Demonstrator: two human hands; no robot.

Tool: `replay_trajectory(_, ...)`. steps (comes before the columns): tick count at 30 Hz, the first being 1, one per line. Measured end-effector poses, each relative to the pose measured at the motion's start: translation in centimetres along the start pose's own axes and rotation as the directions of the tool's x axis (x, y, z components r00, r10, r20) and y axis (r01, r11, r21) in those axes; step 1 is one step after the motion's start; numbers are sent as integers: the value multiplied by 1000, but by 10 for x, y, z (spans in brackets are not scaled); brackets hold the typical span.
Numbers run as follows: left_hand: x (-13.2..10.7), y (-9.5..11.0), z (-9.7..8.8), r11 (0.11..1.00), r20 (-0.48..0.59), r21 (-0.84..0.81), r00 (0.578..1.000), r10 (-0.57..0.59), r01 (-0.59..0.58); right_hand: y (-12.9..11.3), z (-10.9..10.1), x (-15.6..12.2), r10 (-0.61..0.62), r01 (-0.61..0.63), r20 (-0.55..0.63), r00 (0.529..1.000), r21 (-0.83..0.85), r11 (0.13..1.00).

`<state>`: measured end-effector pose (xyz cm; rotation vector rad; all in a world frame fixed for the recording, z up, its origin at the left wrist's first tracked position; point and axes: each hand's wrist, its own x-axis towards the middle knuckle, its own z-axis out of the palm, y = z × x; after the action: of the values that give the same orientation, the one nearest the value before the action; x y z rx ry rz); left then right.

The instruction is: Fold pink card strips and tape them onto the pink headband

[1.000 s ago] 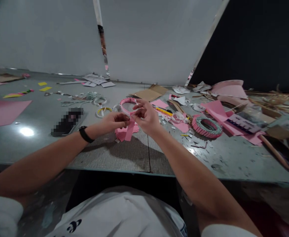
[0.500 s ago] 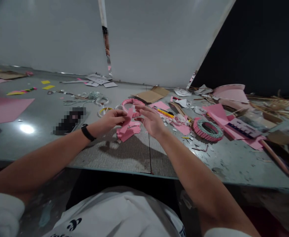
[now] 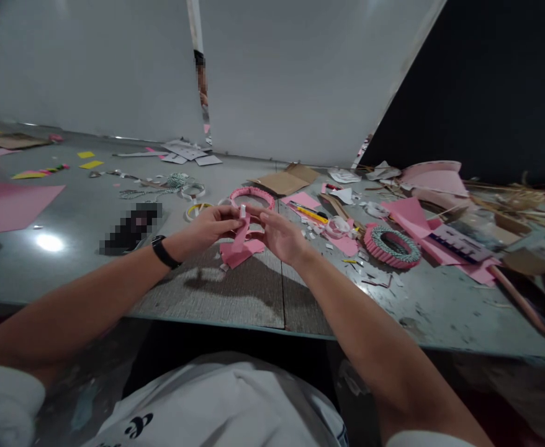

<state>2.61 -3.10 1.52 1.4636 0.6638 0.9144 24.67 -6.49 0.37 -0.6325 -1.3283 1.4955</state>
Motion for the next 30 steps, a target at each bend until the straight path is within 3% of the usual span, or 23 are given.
replay_trajectory(14, 0, -1, 0, 992, 62, -118, 998, -27, 34, 2, -3, 1, -42, 36, -46, 998, -109, 993)
replay_trajectory(24, -3, 6, 2, 994, 54, -104, 998, -16, 22, 11, -12, 4, -77, 69, -34, 996, -201, 977)
replay_trajectory(27, -4, 7, 2, 998, 67, -60, 998, -16, 20, 10, -15, 4, -160, 149, -7, 987, -314, 938)
replay_trajectory(30, -6, 9, 2, 999, 116, -25, 993, -20, 23, 1, -18, 1, -289, 271, 40, 956, -491, 828)
